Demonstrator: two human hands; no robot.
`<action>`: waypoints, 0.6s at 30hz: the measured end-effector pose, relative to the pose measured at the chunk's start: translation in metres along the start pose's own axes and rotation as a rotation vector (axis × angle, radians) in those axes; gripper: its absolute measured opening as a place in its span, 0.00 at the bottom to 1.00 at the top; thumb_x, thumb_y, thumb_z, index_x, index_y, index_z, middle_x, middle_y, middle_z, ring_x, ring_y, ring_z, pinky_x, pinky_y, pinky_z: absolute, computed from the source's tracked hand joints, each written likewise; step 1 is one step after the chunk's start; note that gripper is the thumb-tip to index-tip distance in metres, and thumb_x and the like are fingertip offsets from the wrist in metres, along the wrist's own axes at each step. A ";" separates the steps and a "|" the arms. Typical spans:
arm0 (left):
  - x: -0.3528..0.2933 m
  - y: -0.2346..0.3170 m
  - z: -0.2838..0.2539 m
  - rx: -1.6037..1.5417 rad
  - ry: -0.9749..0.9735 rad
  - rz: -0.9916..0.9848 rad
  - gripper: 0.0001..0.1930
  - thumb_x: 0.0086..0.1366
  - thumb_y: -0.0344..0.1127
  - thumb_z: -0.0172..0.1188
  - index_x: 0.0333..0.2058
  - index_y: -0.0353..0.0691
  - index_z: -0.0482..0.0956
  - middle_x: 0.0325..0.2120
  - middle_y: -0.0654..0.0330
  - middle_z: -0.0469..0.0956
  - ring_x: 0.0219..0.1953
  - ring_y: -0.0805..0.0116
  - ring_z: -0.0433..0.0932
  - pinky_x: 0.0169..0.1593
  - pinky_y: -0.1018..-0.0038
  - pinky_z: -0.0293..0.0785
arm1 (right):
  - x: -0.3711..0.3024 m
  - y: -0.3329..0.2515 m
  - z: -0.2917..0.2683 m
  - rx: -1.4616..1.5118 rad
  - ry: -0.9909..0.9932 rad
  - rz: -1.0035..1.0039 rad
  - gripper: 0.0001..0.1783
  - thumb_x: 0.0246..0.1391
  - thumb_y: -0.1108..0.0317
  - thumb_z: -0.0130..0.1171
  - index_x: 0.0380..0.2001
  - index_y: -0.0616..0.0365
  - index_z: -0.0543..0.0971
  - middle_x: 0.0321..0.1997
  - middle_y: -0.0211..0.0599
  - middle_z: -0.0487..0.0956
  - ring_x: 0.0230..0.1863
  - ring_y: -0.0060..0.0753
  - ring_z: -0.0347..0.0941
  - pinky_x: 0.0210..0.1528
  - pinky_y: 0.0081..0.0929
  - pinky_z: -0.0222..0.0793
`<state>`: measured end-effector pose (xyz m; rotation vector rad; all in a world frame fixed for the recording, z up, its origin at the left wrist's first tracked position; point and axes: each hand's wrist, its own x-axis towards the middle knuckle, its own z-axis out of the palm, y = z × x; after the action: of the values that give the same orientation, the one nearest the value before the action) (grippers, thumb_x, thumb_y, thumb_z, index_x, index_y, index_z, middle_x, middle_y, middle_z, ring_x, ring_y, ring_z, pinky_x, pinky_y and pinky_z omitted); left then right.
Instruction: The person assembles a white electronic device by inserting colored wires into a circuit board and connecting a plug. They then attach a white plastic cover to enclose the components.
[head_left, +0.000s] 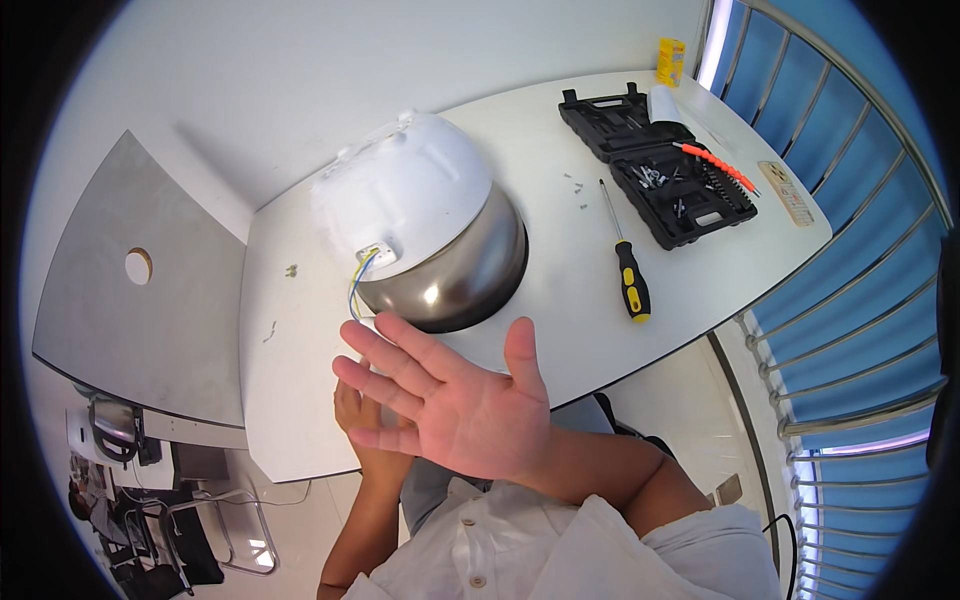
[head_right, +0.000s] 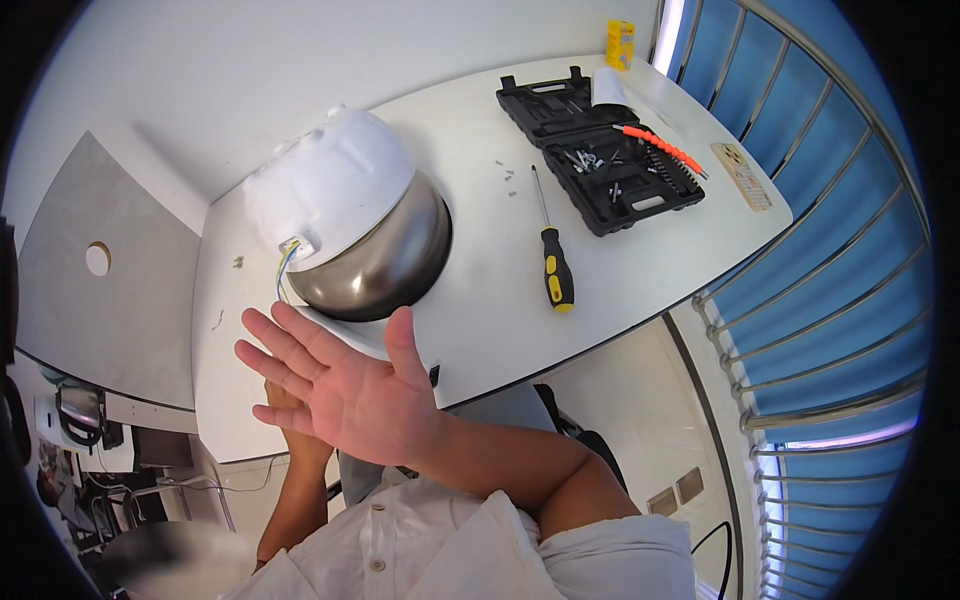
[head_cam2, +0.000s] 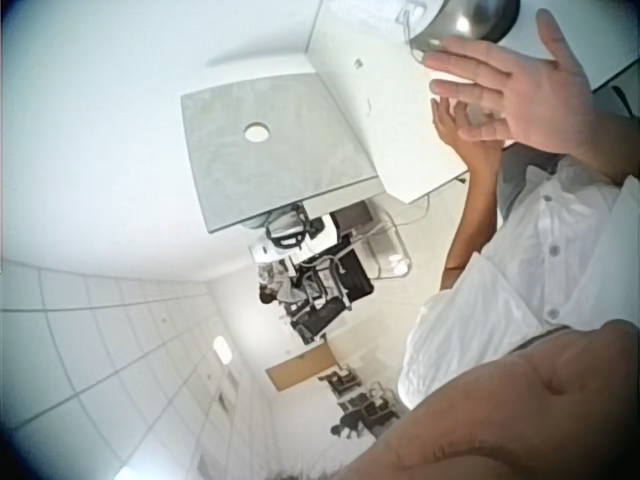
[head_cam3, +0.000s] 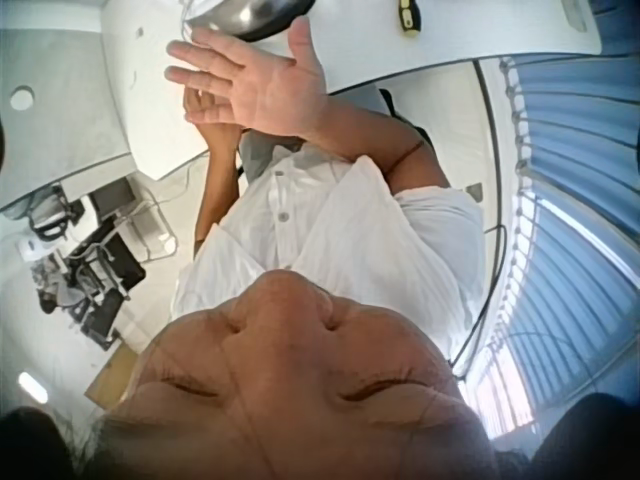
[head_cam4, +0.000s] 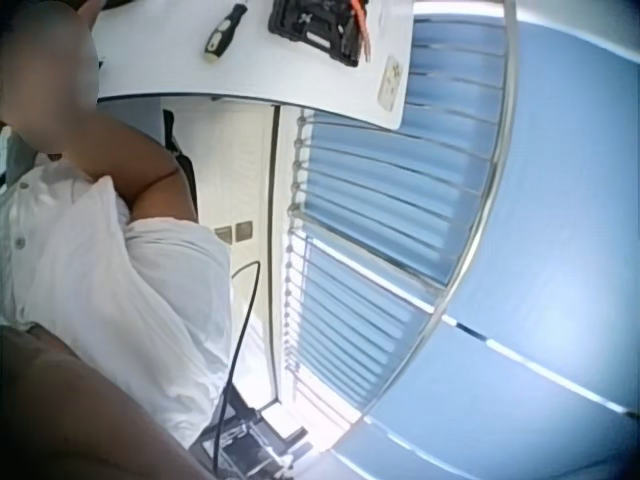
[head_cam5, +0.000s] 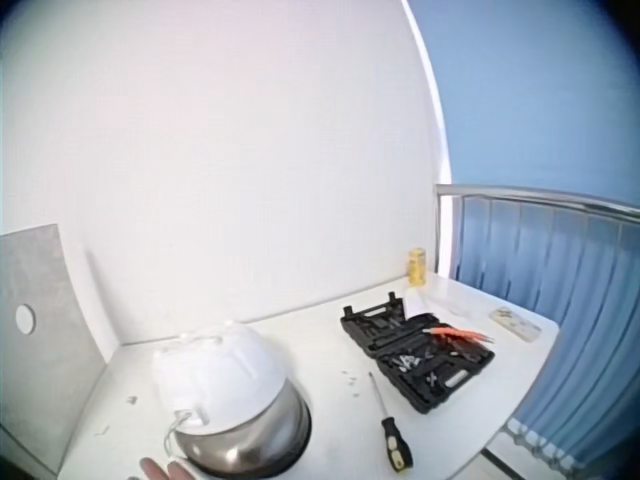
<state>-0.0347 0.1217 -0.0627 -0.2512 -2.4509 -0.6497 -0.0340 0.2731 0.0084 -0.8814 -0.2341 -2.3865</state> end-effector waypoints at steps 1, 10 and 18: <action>0.000 0.000 0.000 -0.012 0.012 0.008 0.25 0.54 0.41 0.60 0.50 0.40 0.69 0.51 0.53 0.68 0.48 0.49 0.67 0.48 0.57 0.64 | 0.000 0.000 0.000 -0.009 -0.014 0.007 0.52 0.50 0.25 0.24 0.67 0.49 0.33 0.72 0.32 0.27 0.72 0.37 0.19 0.68 0.52 0.26; 0.004 0.000 -0.003 -0.089 0.027 0.039 0.16 0.53 0.40 0.59 0.40 0.40 0.75 0.40 0.51 0.71 0.43 0.48 0.69 0.43 0.58 0.65 | -0.001 0.001 0.004 0.078 -0.022 -0.002 0.51 0.51 0.25 0.25 0.66 0.47 0.30 0.71 0.27 0.23 0.71 0.35 0.16 0.68 0.52 0.20; -0.009 -0.013 -0.001 0.052 -0.029 0.036 0.16 0.52 0.39 0.59 0.40 0.39 0.74 0.49 0.49 0.67 0.51 0.45 0.64 0.51 0.54 0.60 | -0.003 -0.002 0.008 -0.042 -0.018 -0.016 0.51 0.51 0.26 0.28 0.66 0.46 0.29 0.71 0.34 0.25 0.72 0.42 0.22 0.67 0.54 0.27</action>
<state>-0.0310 0.1101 -0.0725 -0.2851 -2.4811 -0.5696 -0.0292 0.2787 0.0127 -0.9237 -0.1988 -2.4074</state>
